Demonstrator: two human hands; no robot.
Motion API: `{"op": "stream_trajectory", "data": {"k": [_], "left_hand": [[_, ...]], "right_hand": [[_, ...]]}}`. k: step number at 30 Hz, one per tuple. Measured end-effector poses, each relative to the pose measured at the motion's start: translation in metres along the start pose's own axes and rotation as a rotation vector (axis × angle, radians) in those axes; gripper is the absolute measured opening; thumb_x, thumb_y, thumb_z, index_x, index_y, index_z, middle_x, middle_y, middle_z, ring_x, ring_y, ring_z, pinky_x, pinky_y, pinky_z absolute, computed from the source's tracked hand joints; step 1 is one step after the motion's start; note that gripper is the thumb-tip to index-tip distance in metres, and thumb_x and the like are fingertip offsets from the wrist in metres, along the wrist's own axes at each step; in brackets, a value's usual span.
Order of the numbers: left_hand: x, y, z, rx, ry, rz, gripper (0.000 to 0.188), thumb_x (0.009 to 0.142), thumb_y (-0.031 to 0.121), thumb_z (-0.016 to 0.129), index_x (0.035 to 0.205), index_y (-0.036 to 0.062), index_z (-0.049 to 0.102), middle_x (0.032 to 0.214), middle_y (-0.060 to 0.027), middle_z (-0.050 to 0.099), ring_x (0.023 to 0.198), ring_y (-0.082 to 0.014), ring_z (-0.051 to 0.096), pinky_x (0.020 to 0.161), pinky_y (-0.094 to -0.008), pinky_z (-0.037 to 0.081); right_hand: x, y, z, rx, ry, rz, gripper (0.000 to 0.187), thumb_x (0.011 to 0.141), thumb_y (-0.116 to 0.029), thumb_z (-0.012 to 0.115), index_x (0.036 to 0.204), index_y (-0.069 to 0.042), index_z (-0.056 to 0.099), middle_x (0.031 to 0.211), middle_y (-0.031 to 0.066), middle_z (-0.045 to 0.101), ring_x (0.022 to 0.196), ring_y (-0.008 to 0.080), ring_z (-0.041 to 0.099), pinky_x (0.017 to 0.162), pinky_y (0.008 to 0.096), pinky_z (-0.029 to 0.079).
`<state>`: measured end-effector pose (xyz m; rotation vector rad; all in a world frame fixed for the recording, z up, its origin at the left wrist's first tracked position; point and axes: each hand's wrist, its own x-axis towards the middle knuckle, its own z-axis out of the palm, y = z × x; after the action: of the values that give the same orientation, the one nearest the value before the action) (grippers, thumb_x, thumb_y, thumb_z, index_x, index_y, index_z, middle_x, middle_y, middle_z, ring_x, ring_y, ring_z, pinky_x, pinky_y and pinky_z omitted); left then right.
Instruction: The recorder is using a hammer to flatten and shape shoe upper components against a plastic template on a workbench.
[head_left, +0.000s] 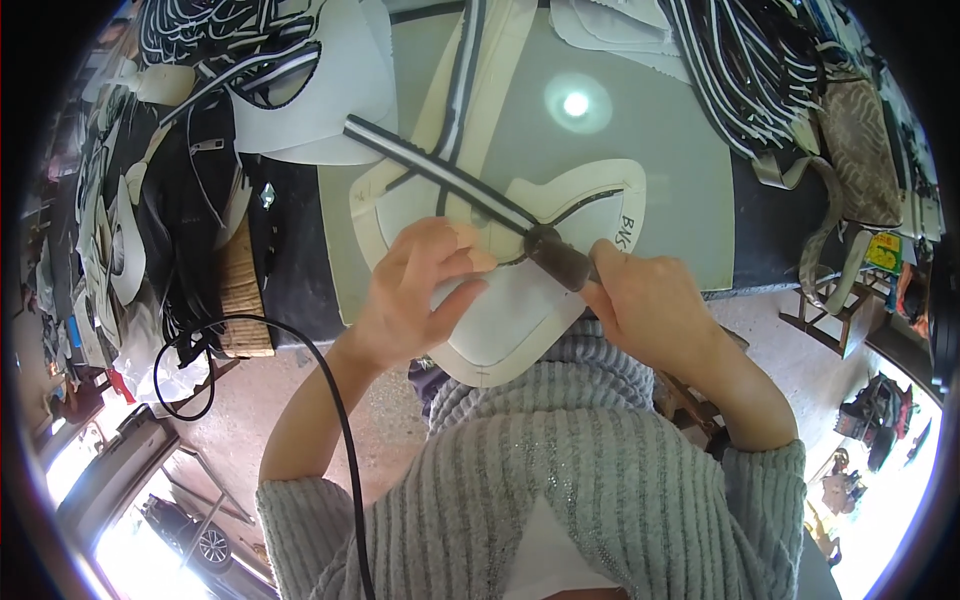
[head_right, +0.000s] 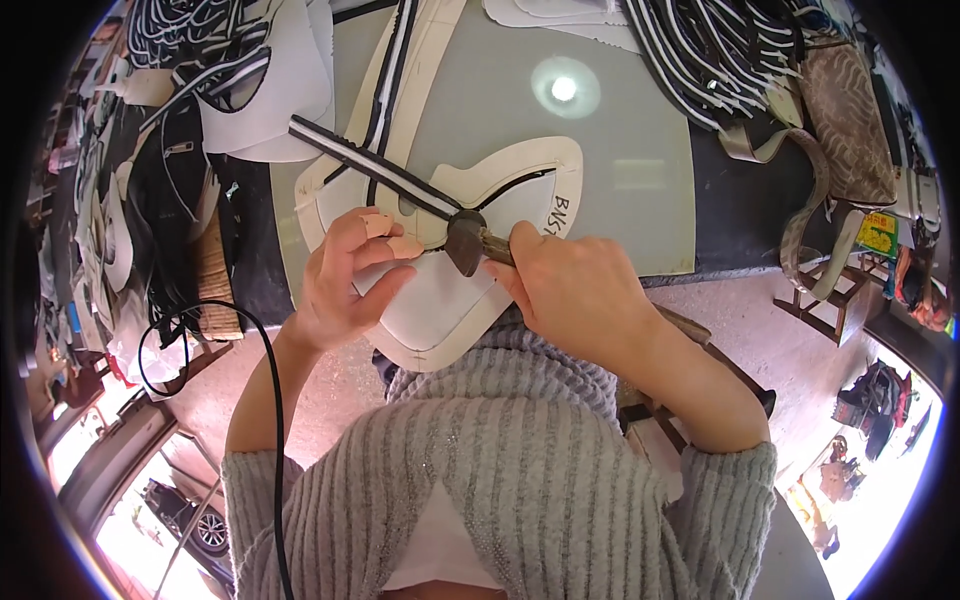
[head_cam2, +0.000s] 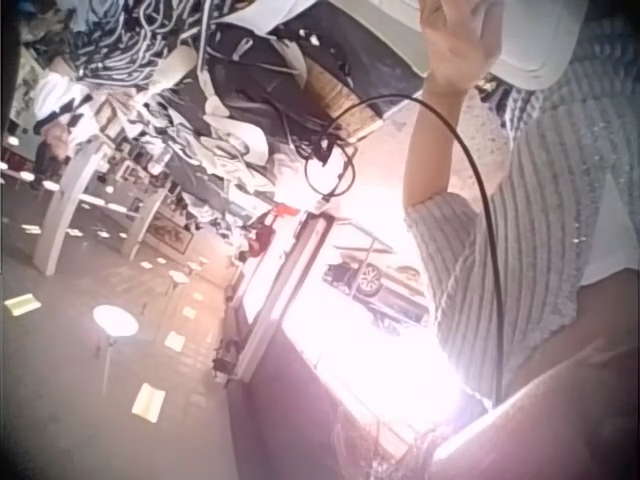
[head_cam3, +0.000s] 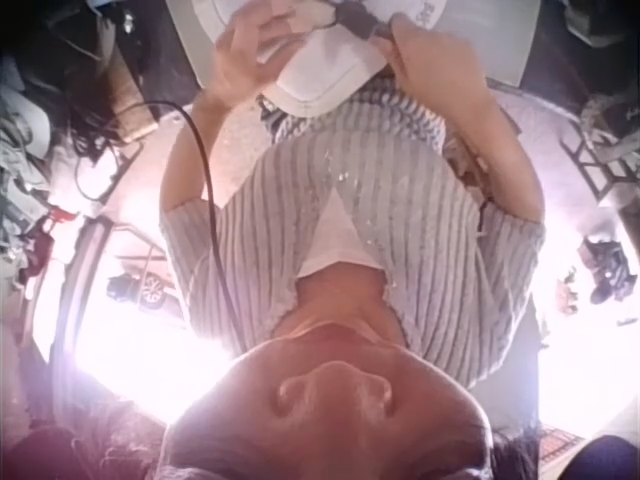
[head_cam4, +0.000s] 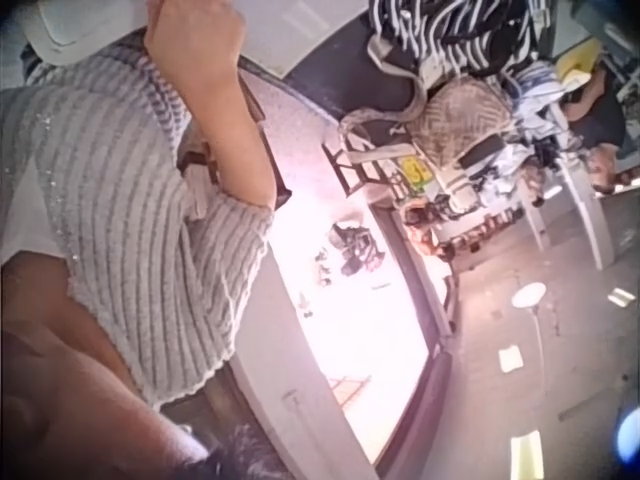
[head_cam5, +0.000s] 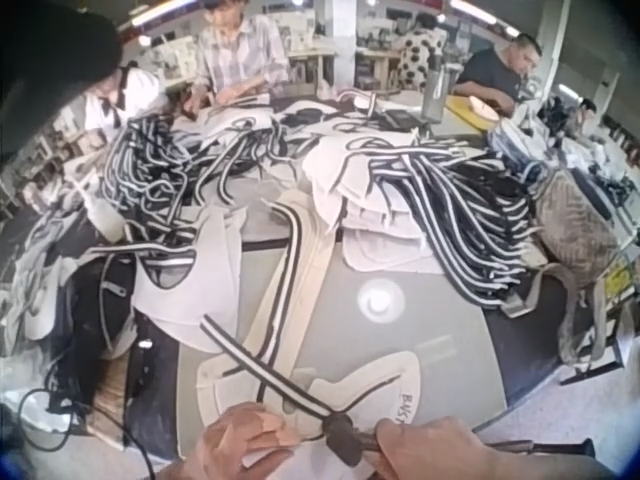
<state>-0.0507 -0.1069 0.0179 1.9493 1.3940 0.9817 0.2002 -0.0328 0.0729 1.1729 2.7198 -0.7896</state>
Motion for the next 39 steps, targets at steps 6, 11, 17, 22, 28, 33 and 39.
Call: {"op": "stream_trajectory", "data": {"k": [6, 11, 17, 22, 28, 33, 39], "left_hand": [[0.004, -0.005, 0.000, 0.058, 0.059, 0.275, 0.031, 0.074, -0.004, 0.077, 0.099, 0.0008, 0.060, 0.089, -0.0101, 0.065, 0.083, -0.0321, 0.065, 0.081, -0.0408, 0.056], [0.005, -0.004, 0.002, 0.063, 0.132, 0.281, 0.029, 0.073, -0.004, 0.077, 0.096, 0.0006, 0.060, 0.087, -0.0125, 0.064, 0.080, -0.0309, 0.065, 0.074, -0.0391, 0.058], [-0.004, -0.010, 0.001, 0.093, 0.058, 0.293, 0.052, 0.072, -0.004, 0.082, 0.114, -0.0012, 0.050, 0.096, -0.0136, 0.067, 0.087, -0.0337, 0.069, 0.071, -0.0362, 0.060], [-0.005, -0.011, -0.003, 0.027, 0.001, 0.112, 0.059, 0.072, -0.002, 0.082, 0.122, -0.0010, 0.050, 0.108, -0.0146, 0.065, 0.104, -0.0327, 0.064, 0.083, -0.0368, 0.058], [0.010, -0.020, -0.024, 0.347, 0.286, -0.188, 0.080, 0.073, 0.015, 0.084, 0.137, 0.0020, 0.040, 0.122, -0.0166, 0.059, 0.117, -0.0364, 0.053, 0.102, -0.0469, 0.037], [0.017, -0.022, -0.030, 0.243, 0.264, -0.275, 0.076, 0.079, 0.011, 0.079, 0.139, 0.0008, 0.034, 0.117, -0.0195, 0.060, 0.103, -0.0347, 0.061, 0.094, -0.0439, 0.045], [0.026, -0.003, -0.036, -0.180, 0.354, -0.523, 0.064, 0.084, 0.005, 0.075, 0.135, 0.0017, 0.036, 0.107, -0.0171, 0.063, 0.084, -0.0174, 0.065, 0.072, -0.0303, 0.054]], "right_hand": [[0.000, -0.011, -0.008, 0.094, 0.069, -0.054, 0.033, 0.097, -0.031, 0.059, 0.082, -0.003, 0.049, 0.059, 0.0131, 0.059, 0.054, 0.0343, 0.063, 0.049, 0.0434, 0.048], [0.005, -0.023, 0.000, -0.007, -0.072, -0.010, 0.031, 0.097, -0.029, 0.059, 0.083, -0.003, 0.049, 0.059, 0.0124, 0.058, 0.053, 0.0334, 0.063, 0.049, 0.0424, 0.048], [0.003, -0.024, -0.003, 0.174, 0.189, -0.105, 0.031, 0.097, -0.029, 0.059, 0.083, -0.003, 0.049, 0.059, 0.0135, 0.058, 0.056, 0.0350, 0.063, 0.050, 0.0444, 0.048], [0.003, -0.005, 0.003, 0.201, 0.026, 0.024, 0.026, 0.096, -0.024, 0.061, 0.089, -0.001, 0.053, 0.062, 0.0157, 0.058, 0.059, 0.0373, 0.061, 0.052, 0.0420, 0.048], [-0.028, 0.029, 0.011, 0.746, 0.419, 0.384, 0.026, 0.106, -0.022, 0.047, 0.113, 0.002, 0.055, 0.088, 0.0089, 0.069, 0.067, 0.0159, 0.067, 0.047, 0.0221, 0.042], [-0.027, 0.034, 0.007, 1.189, 0.360, 0.554, 0.030, 0.107, -0.034, 0.043, 0.101, -0.006, 0.052, 0.102, 0.0176, 0.071, 0.086, 0.0201, 0.073, 0.040, 0.0191, 0.042], [-0.032, 0.050, 0.011, 1.454, 0.420, 0.578, 0.032, 0.106, -0.033, 0.044, 0.098, -0.003, 0.050, 0.100, 0.0183, 0.071, 0.089, 0.0206, 0.073, 0.040, 0.0207, 0.040]]}}
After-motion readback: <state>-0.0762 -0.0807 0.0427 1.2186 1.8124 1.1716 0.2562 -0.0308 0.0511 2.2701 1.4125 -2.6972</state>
